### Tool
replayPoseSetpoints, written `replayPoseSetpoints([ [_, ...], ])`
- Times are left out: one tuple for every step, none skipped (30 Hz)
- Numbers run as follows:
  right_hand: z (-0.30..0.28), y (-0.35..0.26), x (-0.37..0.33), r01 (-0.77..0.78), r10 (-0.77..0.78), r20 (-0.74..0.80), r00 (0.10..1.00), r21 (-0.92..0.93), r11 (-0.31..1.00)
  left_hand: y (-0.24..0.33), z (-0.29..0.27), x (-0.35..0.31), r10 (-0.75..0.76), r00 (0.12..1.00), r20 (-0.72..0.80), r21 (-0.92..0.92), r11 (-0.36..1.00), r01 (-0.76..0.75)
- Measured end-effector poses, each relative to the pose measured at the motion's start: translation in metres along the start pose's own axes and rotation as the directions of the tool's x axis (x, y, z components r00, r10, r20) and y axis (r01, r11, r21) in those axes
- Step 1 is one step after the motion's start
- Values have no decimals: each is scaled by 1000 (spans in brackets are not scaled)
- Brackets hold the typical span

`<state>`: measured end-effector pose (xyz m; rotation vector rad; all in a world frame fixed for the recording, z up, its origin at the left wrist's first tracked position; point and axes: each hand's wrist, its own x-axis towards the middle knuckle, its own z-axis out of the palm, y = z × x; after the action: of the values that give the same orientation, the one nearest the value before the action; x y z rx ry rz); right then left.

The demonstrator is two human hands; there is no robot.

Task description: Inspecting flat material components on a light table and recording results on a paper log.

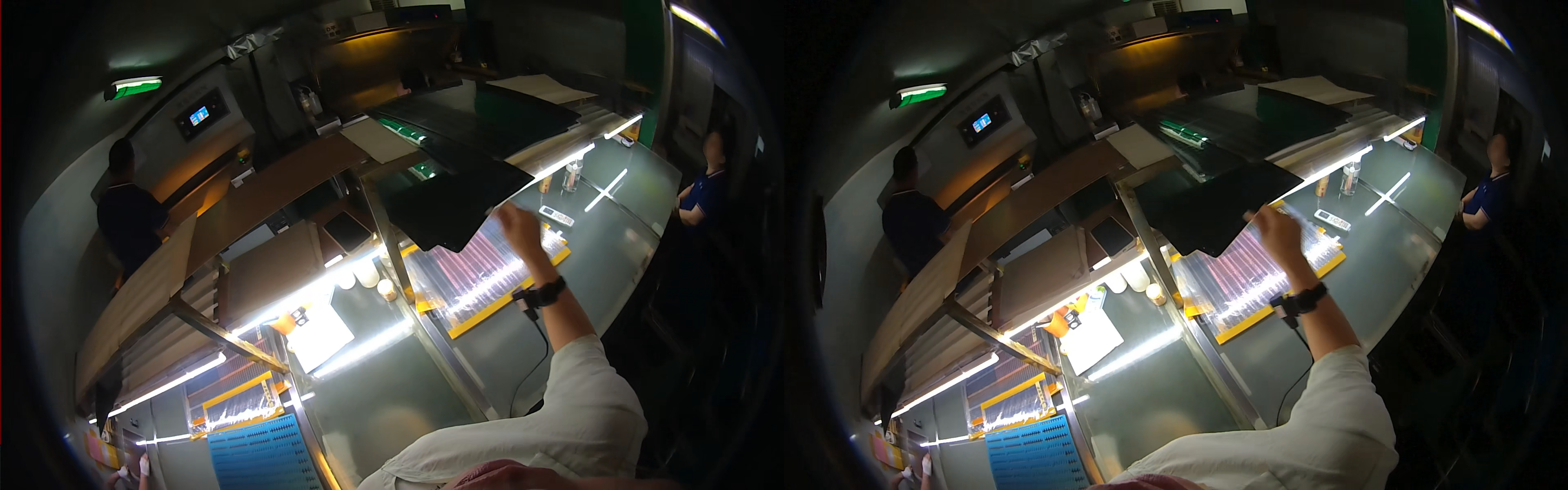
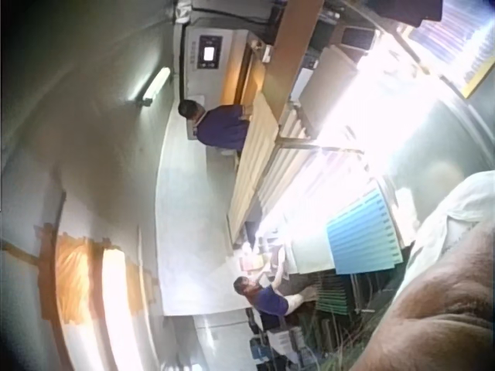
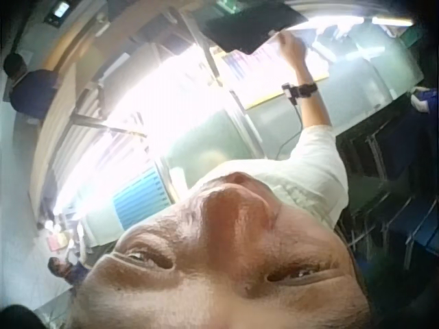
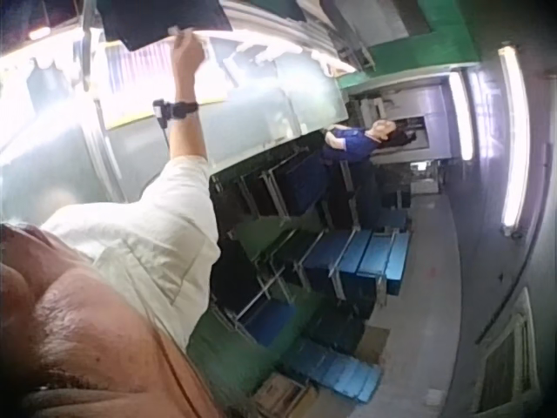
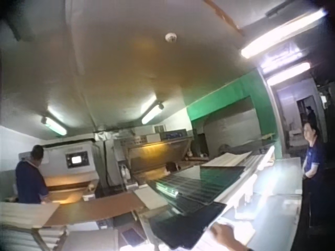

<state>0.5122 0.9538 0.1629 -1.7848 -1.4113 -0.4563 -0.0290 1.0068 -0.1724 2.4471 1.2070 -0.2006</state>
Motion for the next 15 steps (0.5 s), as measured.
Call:
replayPoseSetpoints([
  [-36, -29, 12, -86, 101, -82, 991, 176, 981, -4, -3, -7, -24, 1000, -2, 1, 1000, 24],
  [-60, -24, 26, 186, -156, -328, 932, 61, 981, 2, -5, -1, -15, 1000, -5, 1, 1000, 15],
  [-86, -37, 44, 391, -385, -376, 843, -63, 918, 4, -7, 0, -17, 1000, -5, 2, 1000, 17],
  [-99, -40, 58, 407, -424, -307, 852, -120, 906, 9, -7, 6, -7, 1000, -4, 3, 1000, 7],
  [-102, -44, 71, 420, -472, -244, 847, -239, 876, 10, -7, 9, -3, 1000, 2, 7, 1000, 3],
  [-103, -46, 85, 432, -512, -174, 841, -352, 830, 11, -7, 11, 1, 1000, 7, 11, 1000, -1],
  [-97, -26, 96, 425, -510, -171, 843, -370, 826, 15, -7, 20, 20, 1000, 12, 15, 1000, -20],
  [-89, 8, 106, 465, -493, -41, 869, -271, 843, 25, -7, 35, 55, 998, 15, 17, 998, -56],
  [-85, 4, 115, 492, -486, 76, 871, -121, 862, 14, -5, 32, 43, 999, 15, 29, 999, -44],
  [-86, 3, 122, 492, -487, 68, 871, -113, 863, 3, -4, 30, 34, 999, 14, 40, 999, -35],
  [-91, 3, 130, 473, -452, 162, 877, -129, 872, -7, -2, 29, 26, 1000, 14, 51, 998, -27],
  [-94, 0, 135, 454, -408, 262, 875, -152, 878, -11, 0, 31, 25, 1000, 19, 57, 998, -26],
  [-93, 2, 139, 515, -498, 141, 856, -151, 844, -15, 1, 33, 24, 999, 23, 63, 998, -25],
  [-93, 1, 144, 514, -496, 140, 857, -150, 845, -19, 2, 35, 23, 999, 26, 69, 997, -25],
  [-99, -1, 148, 502, -491, 109, 864, -124, 856, -17, 4, 40, 29, 999, 31, 70, 997, -31],
])
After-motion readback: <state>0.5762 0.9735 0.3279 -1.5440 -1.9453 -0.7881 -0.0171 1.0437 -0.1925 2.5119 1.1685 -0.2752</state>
